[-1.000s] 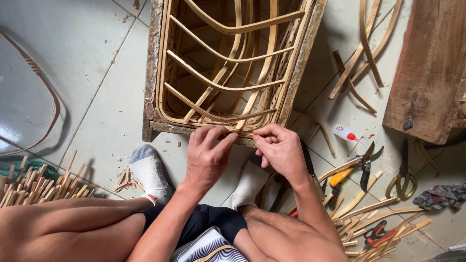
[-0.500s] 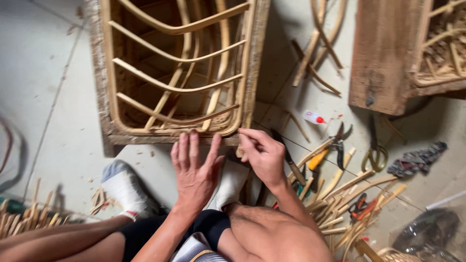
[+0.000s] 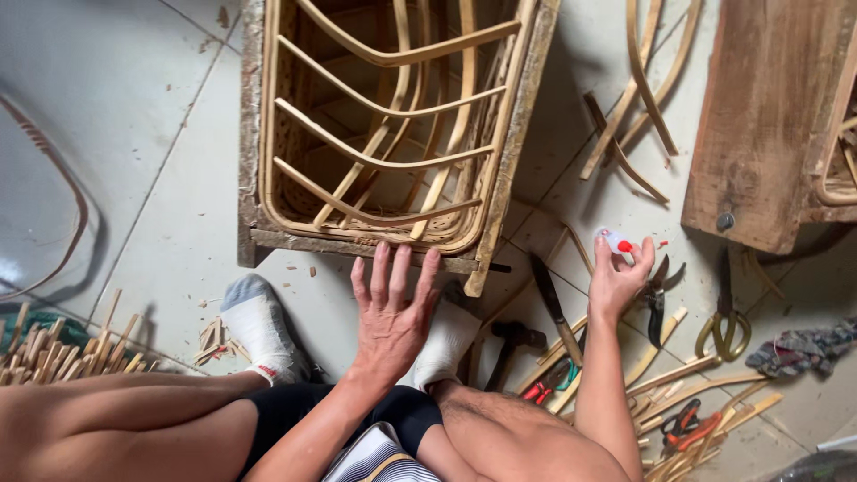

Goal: The person sits on the floor assembling a bamboo basket frame. They squeeze glue from a bottle onto the frame edge, trim and shape bamboo strips with a small knife, press a curved bamboo rim strip onto the glued edge, and tap it with a hammer to seat it.

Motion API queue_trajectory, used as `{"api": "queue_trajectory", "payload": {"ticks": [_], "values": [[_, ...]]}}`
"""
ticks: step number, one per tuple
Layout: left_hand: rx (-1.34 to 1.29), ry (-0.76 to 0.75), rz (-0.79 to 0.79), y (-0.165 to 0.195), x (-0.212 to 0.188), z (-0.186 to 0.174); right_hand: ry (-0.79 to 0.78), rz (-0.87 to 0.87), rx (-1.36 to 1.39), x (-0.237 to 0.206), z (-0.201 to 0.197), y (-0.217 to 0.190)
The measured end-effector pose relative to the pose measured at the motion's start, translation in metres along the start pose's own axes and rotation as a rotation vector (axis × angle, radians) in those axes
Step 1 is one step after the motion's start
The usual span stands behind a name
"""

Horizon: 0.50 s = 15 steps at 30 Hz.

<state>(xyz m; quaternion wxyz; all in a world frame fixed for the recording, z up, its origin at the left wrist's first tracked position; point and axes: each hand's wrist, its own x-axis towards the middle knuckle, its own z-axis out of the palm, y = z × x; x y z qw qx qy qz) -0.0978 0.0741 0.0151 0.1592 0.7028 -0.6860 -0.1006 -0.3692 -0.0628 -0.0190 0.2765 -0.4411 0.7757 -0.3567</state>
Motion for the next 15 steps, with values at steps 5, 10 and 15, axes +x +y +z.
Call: {"api": "queue_trajectory", "payload": {"ticks": [5,10,15], "values": [[-0.049,-0.014,-0.011,-0.002,0.000,0.006,-0.042,0.050,0.011,0.005,0.012,0.001],[-0.091,-0.014,-0.025,-0.003,-0.002,0.007,-0.138,-0.081,-0.027,-0.005,-0.007,-0.010],[-0.151,-0.007,-0.031,0.001,-0.002,0.006,-0.383,-0.406,-0.144,-0.044,-0.043,-0.062]]}}
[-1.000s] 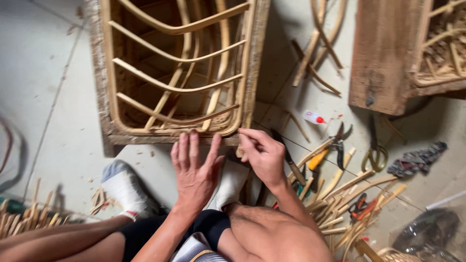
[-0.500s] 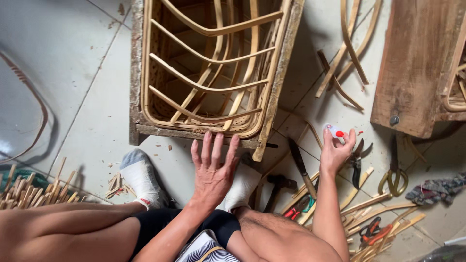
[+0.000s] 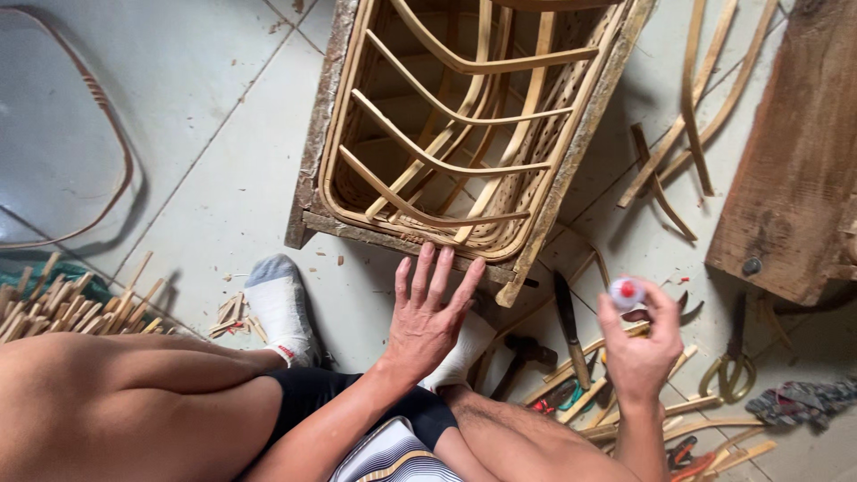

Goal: The person sits on the floor assembling a bamboo basket frame. They squeeze glue from a bottle onto the frame edge, trim and shape bamboo strips with a small knife, press a curved bamboo rim strip onto the glued edge, and tap it with a hammer to seat it.

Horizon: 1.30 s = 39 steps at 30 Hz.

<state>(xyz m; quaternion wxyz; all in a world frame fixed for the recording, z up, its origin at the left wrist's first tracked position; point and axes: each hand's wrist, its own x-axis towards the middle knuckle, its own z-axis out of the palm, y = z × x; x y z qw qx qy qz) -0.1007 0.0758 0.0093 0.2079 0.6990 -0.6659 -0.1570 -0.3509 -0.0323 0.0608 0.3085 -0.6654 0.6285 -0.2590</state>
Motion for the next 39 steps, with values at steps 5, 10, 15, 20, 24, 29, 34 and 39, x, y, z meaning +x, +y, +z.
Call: {"api": "queue_trajectory", "payload": {"ticks": [5,10,15,20,24,29,34,39], "values": [[-0.021,0.003,-0.005,0.004,0.001,-0.001,-0.258,-0.331,-0.334,0.010,-0.004,-0.053],[-0.034,-0.006,-0.020,0.008,0.002,-0.001,-0.321,-0.444,-0.414,0.025,-0.001,-0.078],[-0.068,-0.013,-0.027,0.010,0.002,-0.001,-0.353,-0.517,-0.469,0.037,0.000,-0.085],[-0.067,-0.020,-0.034,0.011,0.002,-0.001,-0.389,-0.545,-0.499,0.042,-0.002,-0.093],[-0.067,-0.015,-0.042,0.015,0.002,0.000,-0.409,-0.574,-0.540,0.044,-0.001,-0.102],[-0.099,-0.028,-0.058,0.018,0.002,0.002,-0.430,-0.595,-0.603,0.047,0.000,-0.110],[-0.105,-0.024,-0.063,0.021,0.002,0.002,-0.464,-0.649,-0.641,0.050,-0.003,-0.115],[-0.117,-0.012,-0.067,0.022,0.002,0.002,-0.484,-0.704,-0.705,0.050,-0.007,-0.112]]}}
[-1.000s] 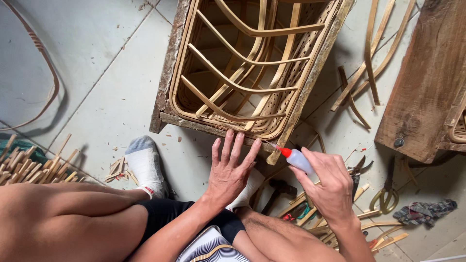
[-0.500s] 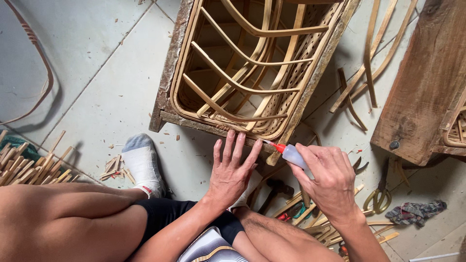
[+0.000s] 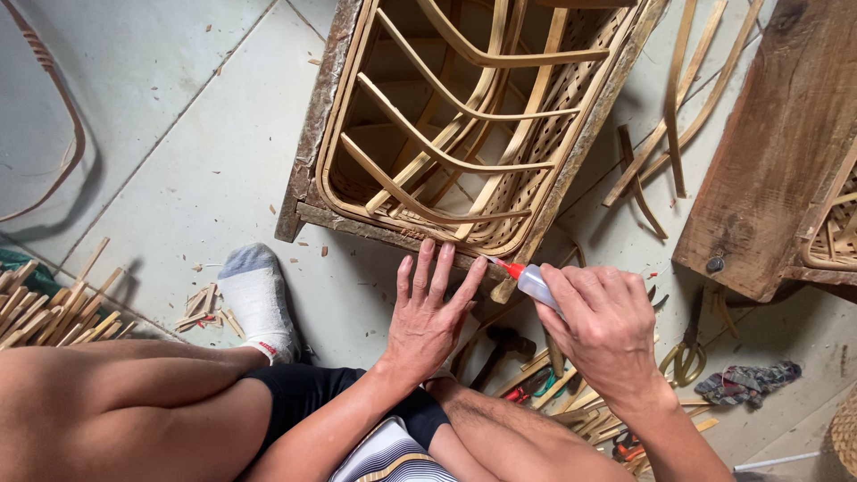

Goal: The person sits on the floor assembling a bamboo basket frame. They squeeze glue from a bottle onto the frame edge, trim and shape bamboo strips with a small knife, press a curved bamboo rim strip onto the glued edge, and tap it with a hammer to seat it.

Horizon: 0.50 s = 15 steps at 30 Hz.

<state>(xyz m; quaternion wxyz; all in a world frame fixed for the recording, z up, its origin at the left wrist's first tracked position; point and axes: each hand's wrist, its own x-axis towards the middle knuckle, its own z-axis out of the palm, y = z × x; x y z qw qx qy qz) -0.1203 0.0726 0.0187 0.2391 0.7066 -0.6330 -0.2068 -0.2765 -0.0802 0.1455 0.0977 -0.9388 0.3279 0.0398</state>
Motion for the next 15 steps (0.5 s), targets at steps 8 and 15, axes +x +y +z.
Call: {"api": "queue_trajectory", "payload": {"ticks": [8,15], "values": [[-0.001,0.031,-0.013,0.001,-0.001,0.000,0.015,0.100,0.004,-0.017,-0.007,0.014],[0.004,-0.003,0.000,0.000,-0.001,-0.001,0.036,0.111,0.028,-0.018,0.001,0.010]]}}
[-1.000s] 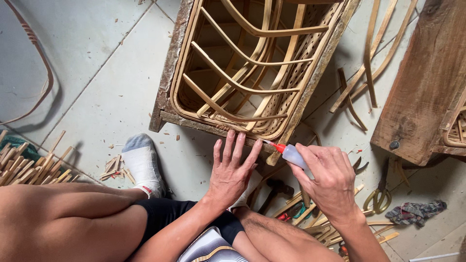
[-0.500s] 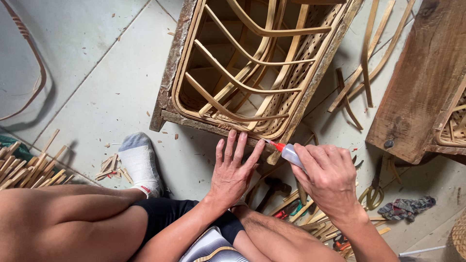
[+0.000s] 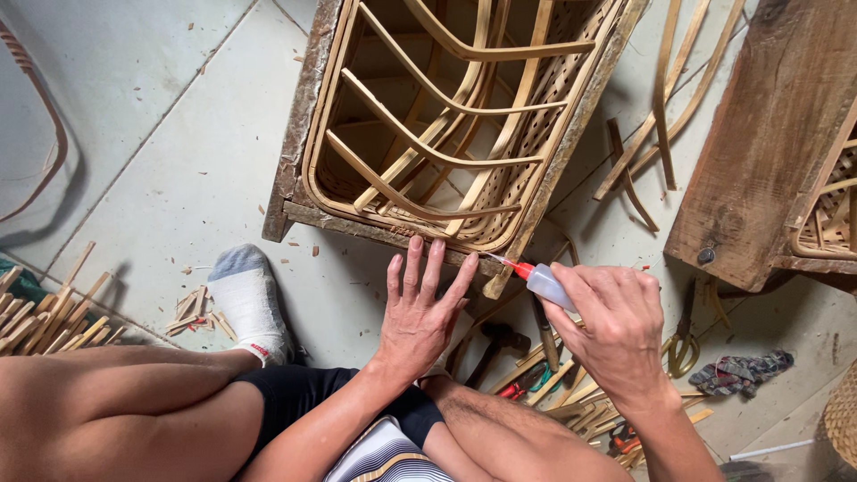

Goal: The person sits on the floor assembling a bamboo basket frame. They squeeze glue from a bottle onto the frame edge, trim and shape bamboo strips with a small knife, press a curved bamboo rim strip onto the glued edge, and tap it with a hammer to seat it.

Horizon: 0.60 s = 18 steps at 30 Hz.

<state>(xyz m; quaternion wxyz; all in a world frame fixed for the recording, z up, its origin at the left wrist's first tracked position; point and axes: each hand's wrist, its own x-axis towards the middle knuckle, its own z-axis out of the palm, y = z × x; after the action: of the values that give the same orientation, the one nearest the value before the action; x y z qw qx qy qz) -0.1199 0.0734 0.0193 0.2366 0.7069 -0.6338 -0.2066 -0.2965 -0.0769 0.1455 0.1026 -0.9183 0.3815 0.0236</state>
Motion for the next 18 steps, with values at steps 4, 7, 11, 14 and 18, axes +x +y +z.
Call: {"api": "queue_trajectory", "payload": {"ticks": [4,7,11,14,18], "values": [[0.004,-0.006,0.004,0.000,0.001,-0.002,-0.004,-0.028,0.004,0.004,-0.001,-0.001],[0.013,-0.009,0.007,0.000,0.002,-0.003,-0.006,-0.050,0.010,0.007,-0.002,-0.003],[0.024,-0.015,0.015,-0.001,0.001,-0.004,-0.023,-0.066,-0.004,0.010,-0.002,-0.004],[0.011,-0.009,0.011,-0.001,0.002,-0.004,-0.014,-0.058,0.020,0.010,-0.005,-0.004],[0.004,0.000,-0.002,-0.001,0.001,-0.003,0.026,-0.048,0.042,0.012,-0.006,-0.008]]}}
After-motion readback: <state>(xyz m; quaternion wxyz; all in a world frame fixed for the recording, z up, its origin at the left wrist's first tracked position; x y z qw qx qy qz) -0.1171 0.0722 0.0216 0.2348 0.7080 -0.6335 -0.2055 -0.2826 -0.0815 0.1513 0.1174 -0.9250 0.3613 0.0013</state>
